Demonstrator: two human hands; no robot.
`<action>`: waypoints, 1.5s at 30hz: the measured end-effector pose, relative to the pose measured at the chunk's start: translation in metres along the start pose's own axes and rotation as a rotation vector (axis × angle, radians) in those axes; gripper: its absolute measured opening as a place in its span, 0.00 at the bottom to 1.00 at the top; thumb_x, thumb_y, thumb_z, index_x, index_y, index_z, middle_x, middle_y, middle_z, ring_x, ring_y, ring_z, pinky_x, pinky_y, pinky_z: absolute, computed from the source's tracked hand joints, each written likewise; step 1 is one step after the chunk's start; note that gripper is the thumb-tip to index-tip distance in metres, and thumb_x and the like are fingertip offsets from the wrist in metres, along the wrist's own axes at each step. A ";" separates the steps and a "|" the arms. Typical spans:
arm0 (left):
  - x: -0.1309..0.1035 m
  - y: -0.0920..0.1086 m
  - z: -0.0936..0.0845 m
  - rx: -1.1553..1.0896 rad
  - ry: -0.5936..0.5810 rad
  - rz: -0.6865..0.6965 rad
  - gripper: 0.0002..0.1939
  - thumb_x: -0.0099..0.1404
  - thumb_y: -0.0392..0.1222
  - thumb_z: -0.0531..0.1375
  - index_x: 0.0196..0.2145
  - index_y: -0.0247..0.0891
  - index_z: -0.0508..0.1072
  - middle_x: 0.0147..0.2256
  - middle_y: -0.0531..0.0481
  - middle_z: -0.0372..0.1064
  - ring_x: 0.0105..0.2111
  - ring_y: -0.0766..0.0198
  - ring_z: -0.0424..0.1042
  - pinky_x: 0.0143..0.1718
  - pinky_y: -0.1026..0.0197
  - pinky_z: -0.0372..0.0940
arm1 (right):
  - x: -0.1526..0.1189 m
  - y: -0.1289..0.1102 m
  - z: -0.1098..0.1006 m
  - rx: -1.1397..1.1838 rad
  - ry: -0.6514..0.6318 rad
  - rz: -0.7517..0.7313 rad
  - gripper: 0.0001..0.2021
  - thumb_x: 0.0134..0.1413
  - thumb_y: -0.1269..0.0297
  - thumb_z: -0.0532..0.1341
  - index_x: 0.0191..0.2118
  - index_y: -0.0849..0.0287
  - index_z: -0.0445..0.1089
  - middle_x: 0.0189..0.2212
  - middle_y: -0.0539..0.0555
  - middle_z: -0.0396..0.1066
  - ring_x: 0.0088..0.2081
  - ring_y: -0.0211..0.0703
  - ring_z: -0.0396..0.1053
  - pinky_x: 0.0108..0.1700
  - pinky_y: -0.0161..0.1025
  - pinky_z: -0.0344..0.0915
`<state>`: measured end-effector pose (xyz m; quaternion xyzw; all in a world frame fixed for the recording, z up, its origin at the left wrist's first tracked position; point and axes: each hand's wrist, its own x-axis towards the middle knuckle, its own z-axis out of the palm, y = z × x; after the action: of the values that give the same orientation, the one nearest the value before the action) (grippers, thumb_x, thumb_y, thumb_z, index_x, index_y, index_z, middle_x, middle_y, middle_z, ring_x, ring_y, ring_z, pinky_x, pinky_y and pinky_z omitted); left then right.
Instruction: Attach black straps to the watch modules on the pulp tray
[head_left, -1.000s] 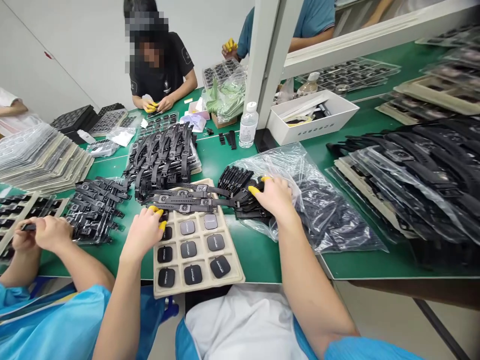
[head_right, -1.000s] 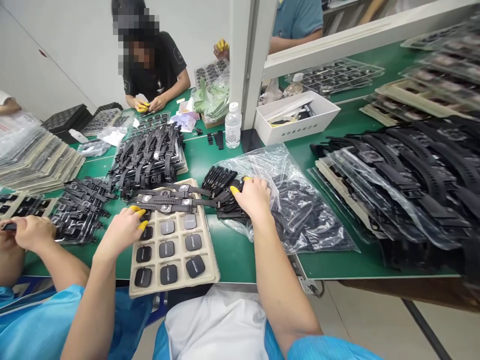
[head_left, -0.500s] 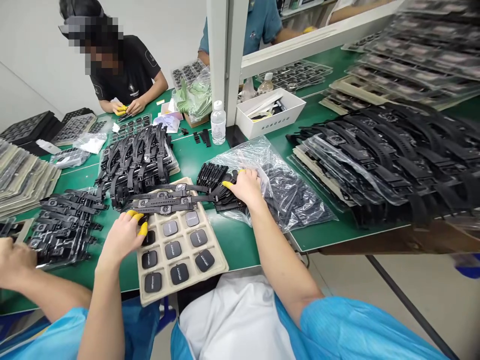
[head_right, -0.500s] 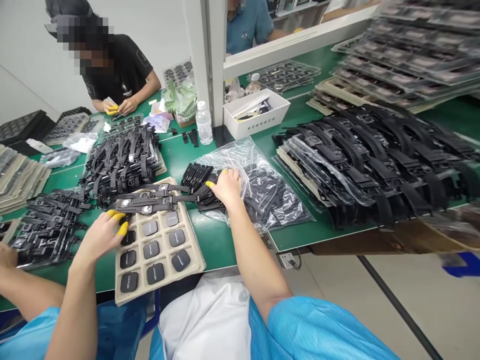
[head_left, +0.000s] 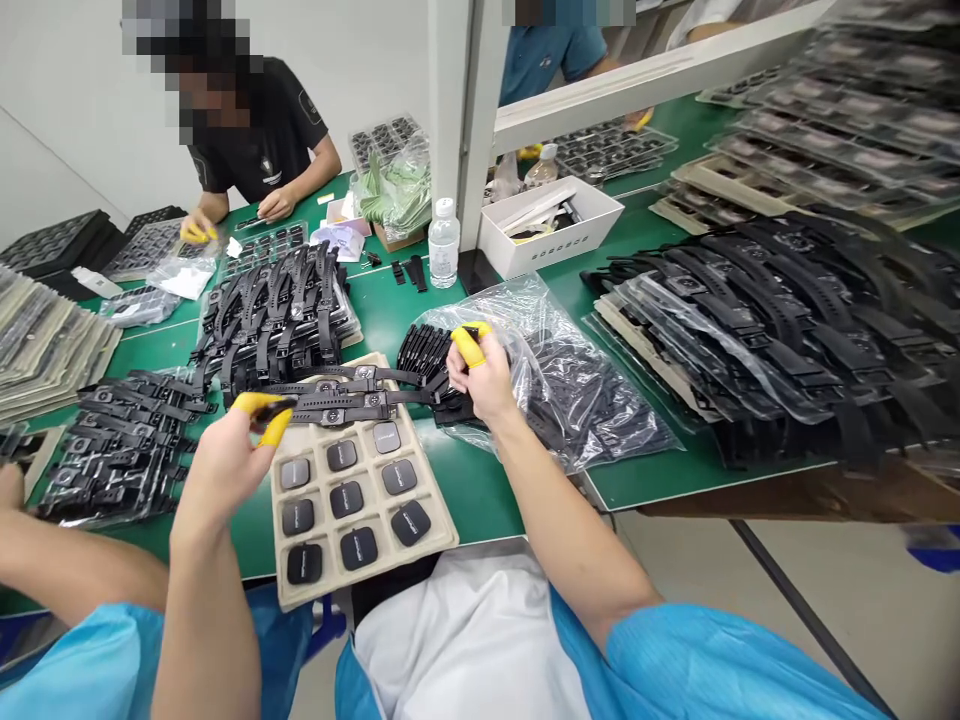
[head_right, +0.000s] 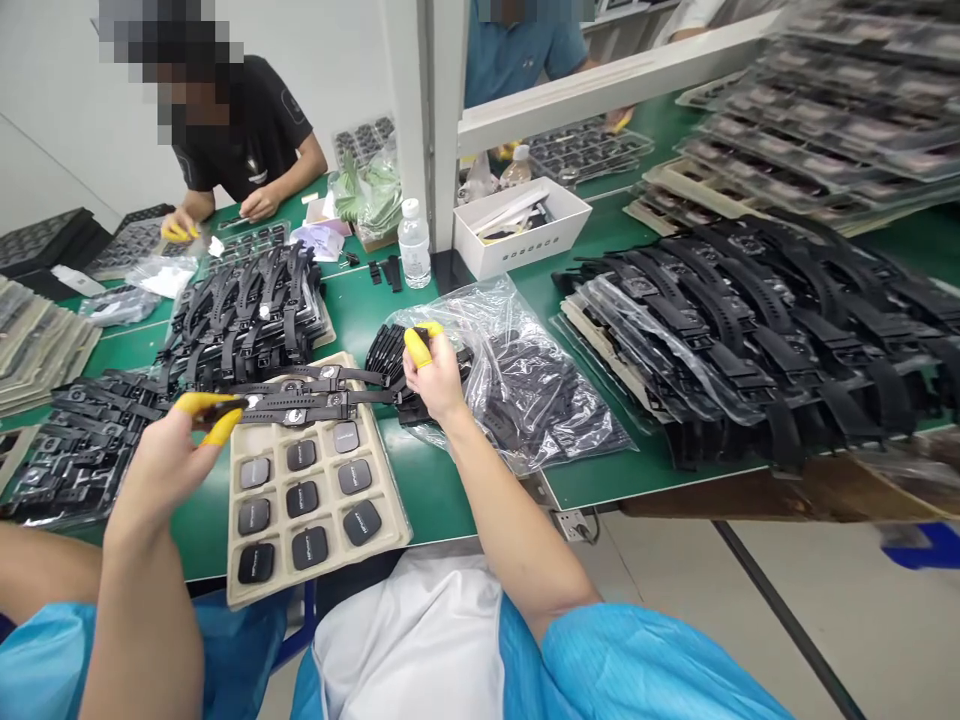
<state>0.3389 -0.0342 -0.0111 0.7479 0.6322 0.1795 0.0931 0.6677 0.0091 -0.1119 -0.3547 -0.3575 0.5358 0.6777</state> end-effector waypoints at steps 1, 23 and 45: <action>0.004 0.016 0.000 -0.179 0.013 0.015 0.16 0.68 0.51 0.62 0.49 0.40 0.72 0.44 0.44 0.79 0.41 0.53 0.79 0.40 0.55 0.74 | -0.003 -0.001 0.004 0.082 -0.087 0.090 0.20 0.58 0.42 0.65 0.38 0.52 0.61 0.21 0.40 0.56 0.15 0.30 0.44 0.16 0.31 0.42; 0.039 0.072 0.115 -1.230 -0.157 -0.011 0.18 0.68 0.52 0.67 0.48 0.39 0.71 0.50 0.44 0.77 0.42 0.60 0.77 0.43 0.56 0.73 | -0.040 0.012 0.040 0.097 -0.412 0.462 0.17 0.59 0.48 0.67 0.40 0.56 0.66 0.22 0.45 0.69 0.17 0.32 0.57 0.18 0.31 0.53; 0.027 0.064 0.129 -0.944 -0.101 0.177 0.13 0.70 0.39 0.61 0.50 0.42 0.65 0.47 0.44 0.74 0.48 0.57 0.77 0.52 0.52 0.73 | -0.041 0.006 0.035 0.100 -0.460 0.411 0.18 0.58 0.46 0.66 0.39 0.55 0.66 0.23 0.47 0.71 0.17 0.33 0.55 0.18 0.32 0.47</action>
<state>0.4509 -0.0085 -0.1020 0.6826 0.4103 0.4174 0.4376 0.6273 -0.0271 -0.1040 -0.2553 -0.3956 0.7448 0.4729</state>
